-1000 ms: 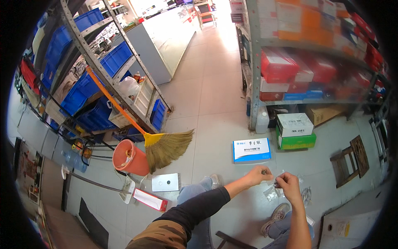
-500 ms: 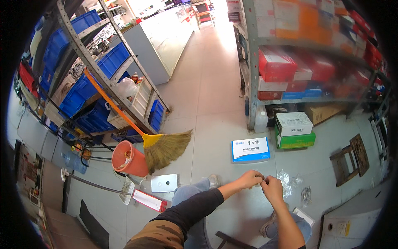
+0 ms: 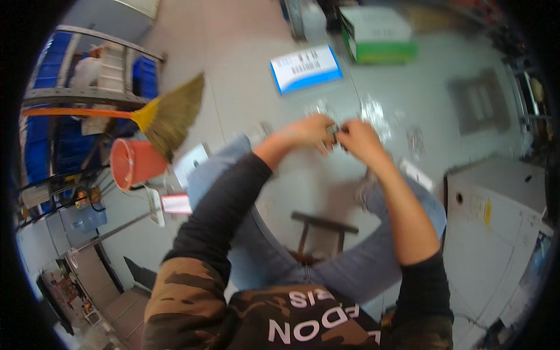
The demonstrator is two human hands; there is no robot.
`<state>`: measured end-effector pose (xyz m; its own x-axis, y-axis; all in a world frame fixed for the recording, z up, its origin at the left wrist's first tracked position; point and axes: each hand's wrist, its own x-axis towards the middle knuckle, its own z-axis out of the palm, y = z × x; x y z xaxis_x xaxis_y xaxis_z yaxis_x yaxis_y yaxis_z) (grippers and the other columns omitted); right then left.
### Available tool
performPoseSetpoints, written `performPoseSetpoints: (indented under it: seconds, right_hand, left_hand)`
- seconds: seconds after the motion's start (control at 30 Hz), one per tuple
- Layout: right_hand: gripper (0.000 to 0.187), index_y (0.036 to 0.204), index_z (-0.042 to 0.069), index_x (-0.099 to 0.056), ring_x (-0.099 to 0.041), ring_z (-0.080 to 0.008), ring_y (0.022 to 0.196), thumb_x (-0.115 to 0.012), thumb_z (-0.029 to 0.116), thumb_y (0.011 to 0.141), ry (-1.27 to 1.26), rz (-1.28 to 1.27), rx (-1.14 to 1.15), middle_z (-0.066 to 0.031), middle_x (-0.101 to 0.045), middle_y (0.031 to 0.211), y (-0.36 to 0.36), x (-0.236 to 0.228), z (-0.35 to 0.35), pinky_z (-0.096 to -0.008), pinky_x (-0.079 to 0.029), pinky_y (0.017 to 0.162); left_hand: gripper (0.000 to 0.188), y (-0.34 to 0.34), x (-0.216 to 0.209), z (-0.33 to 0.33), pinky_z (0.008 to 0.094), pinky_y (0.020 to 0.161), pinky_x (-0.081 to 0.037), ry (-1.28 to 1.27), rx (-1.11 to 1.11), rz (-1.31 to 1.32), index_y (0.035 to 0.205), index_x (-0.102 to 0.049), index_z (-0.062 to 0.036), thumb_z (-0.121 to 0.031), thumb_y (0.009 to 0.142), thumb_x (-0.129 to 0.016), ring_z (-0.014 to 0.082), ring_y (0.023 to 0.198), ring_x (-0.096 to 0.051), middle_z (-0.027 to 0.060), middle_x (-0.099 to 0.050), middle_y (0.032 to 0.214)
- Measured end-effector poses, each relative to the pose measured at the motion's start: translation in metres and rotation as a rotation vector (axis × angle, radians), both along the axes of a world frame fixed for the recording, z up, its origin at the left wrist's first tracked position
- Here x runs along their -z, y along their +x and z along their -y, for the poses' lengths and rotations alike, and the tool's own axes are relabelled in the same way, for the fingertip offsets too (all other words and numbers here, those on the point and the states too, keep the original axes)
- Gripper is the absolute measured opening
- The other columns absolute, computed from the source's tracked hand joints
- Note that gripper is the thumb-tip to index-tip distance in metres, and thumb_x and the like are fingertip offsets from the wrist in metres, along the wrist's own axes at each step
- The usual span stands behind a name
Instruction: The person sits on the floor and repeatedly picks up small metal hardware pieces from a white tray, then places them into small plastic bags. They handle the items one at a time, occasionally adjusting the bags or the pile of hardware.
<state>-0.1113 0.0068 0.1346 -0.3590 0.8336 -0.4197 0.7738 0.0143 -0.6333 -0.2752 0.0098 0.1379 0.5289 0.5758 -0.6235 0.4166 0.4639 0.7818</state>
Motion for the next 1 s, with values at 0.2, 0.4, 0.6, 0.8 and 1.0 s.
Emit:
performPoseSetpoints:
  seconds: [0.2,0.4,0.6,0.8,1.0]
  right_hand:
    - [0.02,0.069,0.001,-0.064,-0.061,-0.0212,0.056,-0.056,0.02,0.068,-0.203,-0.077,0.037,-0.0109,-0.061,0.057,0.003,-0.011,-0.003,-0.0321,-0.049,0.058]
    - [0.021,0.073,-0.004,-0.061,-0.061,-0.0185,0.055,-0.053,0.016,0.07,-0.317,-0.158,0.06,-0.0128,-0.062,0.06,0.001,-0.013,-0.005,-0.0295,-0.05,0.057]
    - [0.021,0.073,-0.005,-0.059,-0.062,-0.0185,0.056,-0.054,0.015,0.07,-0.375,-0.194,0.025,-0.0135,-0.062,0.062,-0.001,-0.009,0.0,-0.0288,-0.05,0.058]
    - [0.021,0.073,-0.005,-0.059,-0.062,-0.0181,0.055,-0.055,0.015,0.07,-0.388,-0.178,0.002,-0.0133,-0.062,0.061,-0.005,-0.007,0.003,-0.0286,-0.05,0.057]
    - [0.02,0.073,-0.005,-0.059,-0.061,-0.0179,0.055,-0.055,0.014,0.069,-0.392,-0.199,0.014,-0.0132,-0.062,0.061,-0.003,-0.005,0.001,-0.0281,-0.049,0.056]
  left_hand:
    - [0.031,0.001,-0.014,0.003,0.0299,0.064,-0.055,-0.092,-0.069,0.027,0.105,-0.05,0.0116,-0.001,0.077,-0.049,0.0178,0.071,-0.06,0.0146,-0.06,0.084]
    - [0.036,-0.006,-0.016,0.006,0.03,0.062,-0.055,-0.039,-0.044,-0.023,0.11,-0.05,0.0102,0.001,0.075,-0.049,0.0176,0.072,-0.059,0.0153,-0.06,0.087]
    - [0.03,0.0,-0.013,0.013,0.0279,0.055,-0.052,0.166,0.194,-0.296,0.106,-0.054,0.0065,-0.002,0.078,-0.05,0.0187,0.059,-0.062,0.0149,-0.061,0.077]
    - [0.028,0.003,-0.017,0.012,0.0283,0.053,-0.052,0.194,0.248,-0.315,0.102,-0.056,0.0059,-0.005,0.077,-0.052,0.0188,0.056,-0.062,0.0136,-0.062,0.07]
    - [0.031,0.0,-0.019,0.013,0.0274,0.055,-0.052,0.195,0.149,-0.269,0.105,-0.056,0.0058,-0.004,0.076,-0.054,0.0185,0.06,-0.063,0.0143,-0.062,0.071]
